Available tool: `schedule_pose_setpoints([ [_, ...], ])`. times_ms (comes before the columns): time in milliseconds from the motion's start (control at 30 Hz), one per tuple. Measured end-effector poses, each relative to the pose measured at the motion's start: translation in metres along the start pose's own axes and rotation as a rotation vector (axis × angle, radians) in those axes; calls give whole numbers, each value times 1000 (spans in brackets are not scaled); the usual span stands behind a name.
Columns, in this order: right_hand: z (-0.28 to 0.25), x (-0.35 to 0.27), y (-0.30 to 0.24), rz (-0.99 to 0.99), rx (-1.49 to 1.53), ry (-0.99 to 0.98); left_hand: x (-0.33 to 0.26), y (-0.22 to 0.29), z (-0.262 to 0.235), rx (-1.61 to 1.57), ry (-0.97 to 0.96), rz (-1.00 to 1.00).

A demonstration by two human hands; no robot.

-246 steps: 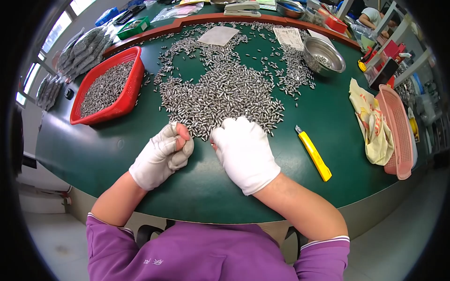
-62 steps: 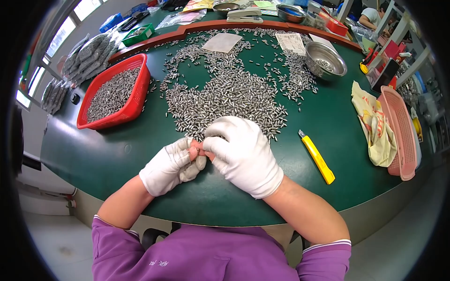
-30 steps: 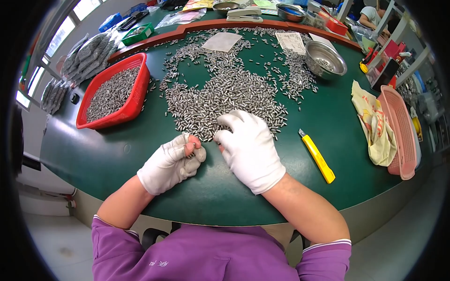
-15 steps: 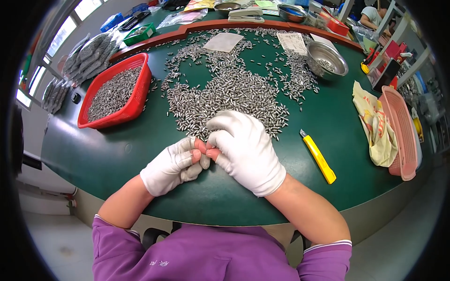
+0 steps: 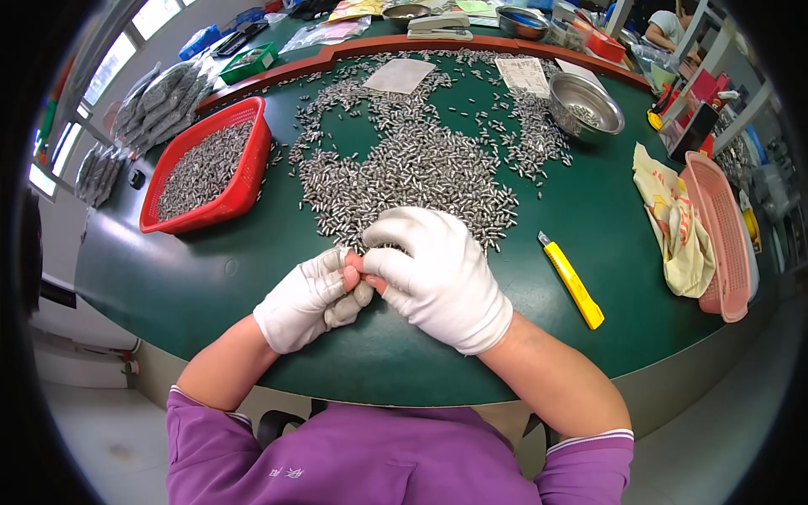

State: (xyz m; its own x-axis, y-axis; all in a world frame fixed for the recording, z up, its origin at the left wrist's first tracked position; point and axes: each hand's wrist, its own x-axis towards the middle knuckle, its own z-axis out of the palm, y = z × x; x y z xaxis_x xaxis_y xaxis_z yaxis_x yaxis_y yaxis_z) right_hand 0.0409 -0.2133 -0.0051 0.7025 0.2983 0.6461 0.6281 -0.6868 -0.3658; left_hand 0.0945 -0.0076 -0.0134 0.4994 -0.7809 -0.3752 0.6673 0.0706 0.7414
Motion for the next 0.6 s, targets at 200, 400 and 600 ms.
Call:
schedule_pose_setpoints([
  [200,0,-2,2,35,-46,20,0,1,0,7,11,-23],
  [400,-5,1,-1,137,-186,62,-1,0,-5,8,-53,6],
  [600,-5,2,-2,147,-207,65,-1,2,-2,12,-27,0],
])
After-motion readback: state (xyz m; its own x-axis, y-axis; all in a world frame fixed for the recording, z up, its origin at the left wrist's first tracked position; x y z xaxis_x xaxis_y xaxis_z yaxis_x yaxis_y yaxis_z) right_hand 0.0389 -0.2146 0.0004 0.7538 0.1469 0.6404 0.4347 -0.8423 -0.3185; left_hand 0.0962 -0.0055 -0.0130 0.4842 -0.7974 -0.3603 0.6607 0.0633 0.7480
